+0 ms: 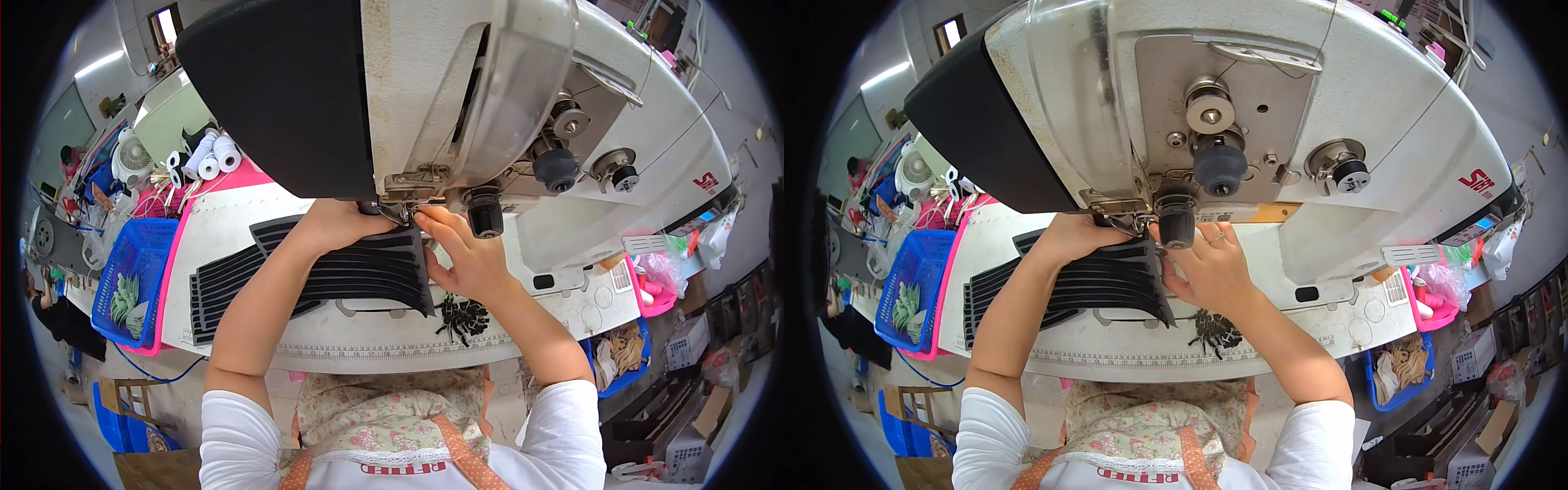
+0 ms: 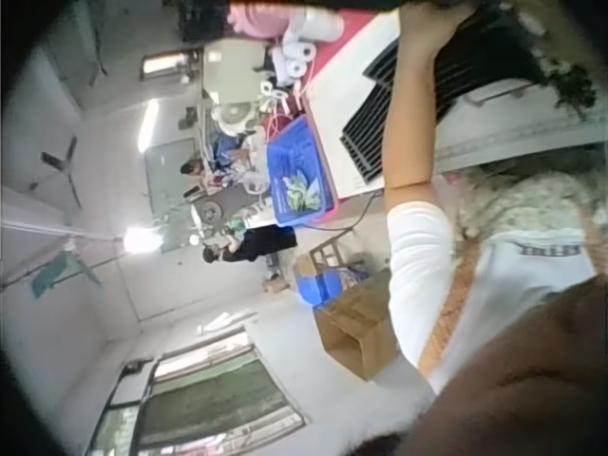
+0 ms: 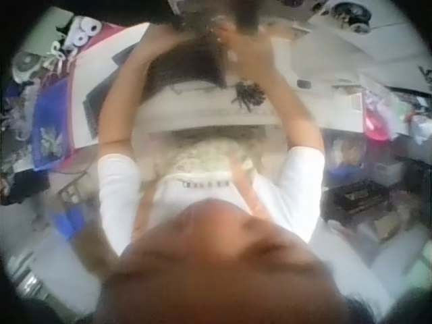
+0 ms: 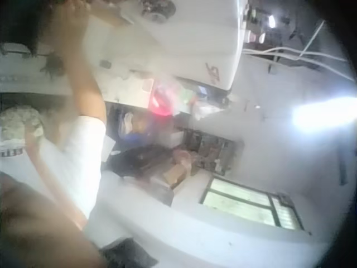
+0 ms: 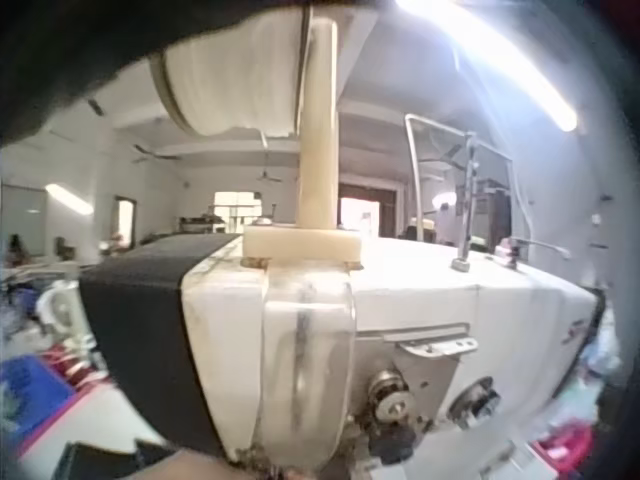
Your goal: The person attaches black plastic clips onto the edges of a rubber mat and sews them in place with a sewing machine.
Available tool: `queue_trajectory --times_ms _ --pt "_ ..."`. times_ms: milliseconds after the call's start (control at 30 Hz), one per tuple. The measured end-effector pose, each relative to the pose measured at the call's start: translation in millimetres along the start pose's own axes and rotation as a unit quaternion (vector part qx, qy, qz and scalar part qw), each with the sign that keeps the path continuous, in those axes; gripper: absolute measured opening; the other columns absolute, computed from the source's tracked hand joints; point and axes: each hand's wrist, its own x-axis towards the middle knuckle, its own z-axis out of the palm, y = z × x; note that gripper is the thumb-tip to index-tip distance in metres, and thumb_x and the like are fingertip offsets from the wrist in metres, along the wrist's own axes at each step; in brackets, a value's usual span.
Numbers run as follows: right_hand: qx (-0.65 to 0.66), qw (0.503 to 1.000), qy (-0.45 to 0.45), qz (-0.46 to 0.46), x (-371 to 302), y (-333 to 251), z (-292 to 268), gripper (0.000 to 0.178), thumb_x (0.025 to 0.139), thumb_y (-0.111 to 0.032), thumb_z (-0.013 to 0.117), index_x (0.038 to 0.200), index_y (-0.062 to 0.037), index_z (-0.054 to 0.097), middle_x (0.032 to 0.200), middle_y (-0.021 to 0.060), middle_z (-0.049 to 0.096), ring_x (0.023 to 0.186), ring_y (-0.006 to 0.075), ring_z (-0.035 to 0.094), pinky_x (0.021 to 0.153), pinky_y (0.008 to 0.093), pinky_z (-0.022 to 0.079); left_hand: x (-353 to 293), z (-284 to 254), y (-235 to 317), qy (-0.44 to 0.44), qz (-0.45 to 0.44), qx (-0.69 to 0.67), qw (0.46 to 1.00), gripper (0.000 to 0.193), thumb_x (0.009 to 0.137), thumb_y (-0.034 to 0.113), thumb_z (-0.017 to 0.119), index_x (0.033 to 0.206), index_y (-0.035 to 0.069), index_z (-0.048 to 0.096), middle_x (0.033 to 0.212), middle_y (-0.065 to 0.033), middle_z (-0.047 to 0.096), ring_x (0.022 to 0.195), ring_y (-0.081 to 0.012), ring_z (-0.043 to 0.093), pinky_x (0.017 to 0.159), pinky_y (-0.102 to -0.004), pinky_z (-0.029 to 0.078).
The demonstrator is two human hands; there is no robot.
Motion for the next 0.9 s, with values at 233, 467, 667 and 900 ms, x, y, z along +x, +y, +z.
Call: queue_trajectory --times_ms 233,467,667,900 --pt "-0.009 1.000 -0.016 0.003 1.3 -0.6 -0.7 0.052 0.060 -0.005 0.061 0.111 -0.0088 0.053 0.112 0.0007 0.056 0.077 0.0107 0.059 0.053 0.0178 0.043 2.0 0.3 -6.1 0.007 0.043 -0.039 0.998 0.032 0.064 0.005 0.069 0.094 0.000 0.062 0.084 -0.0050 0.065 0.072 -0.0127 0.058 0.066 -0.0222 0.046" --pt "0.015 1.000 0.002 -0.002 -0.4 1.5 3.8 0.052 0.059 -0.004 0.062 0.110 -0.0082 0.053 0.112 0.0017 0.056 0.078 0.0112 0.059 0.052 0.0180 0.043 4.3 -1.0 -8.2 -0.001 0.052 -0.066 0.996 0.033 0.063 0.003 0.070 0.095 0.000 0.062 0.086 -0.0056 0.065 0.073 -0.0132 0.059 0.067 -0.0225 0.046" --pt "0.026 1.000 0.007 -0.001 -1.4 1.7 3.7 0.053 0.059 -0.003 0.062 0.110 -0.0076 0.052 0.111 0.0028 0.057 0.079 0.0116 0.059 0.053 0.0179 0.043 3.8 -0.7 -11.5 0.003 0.048 -0.063 0.997 0.035 0.063 0.004 0.070 0.096 0.001 0.062 0.086 -0.0063 0.065 0.073 -0.0136 0.059 0.066 -0.0228 0.046" --pt "0.034 0.999 0.016 -0.001 -0.8 -0.1 5.7 0.052 0.058 -0.002 0.062 0.109 -0.0071 0.053 0.111 0.0037 0.057 0.079 0.0122 0.058 0.053 0.0182 0.043 1.2 -1.9 -4.8 0.014 0.028 -0.044 0.999 0.036 0.062 0.004 0.070 0.097 0.001 0.062 0.087 -0.0062 0.065 0.072 -0.0133 0.058 0.066 -0.0224 0.046"
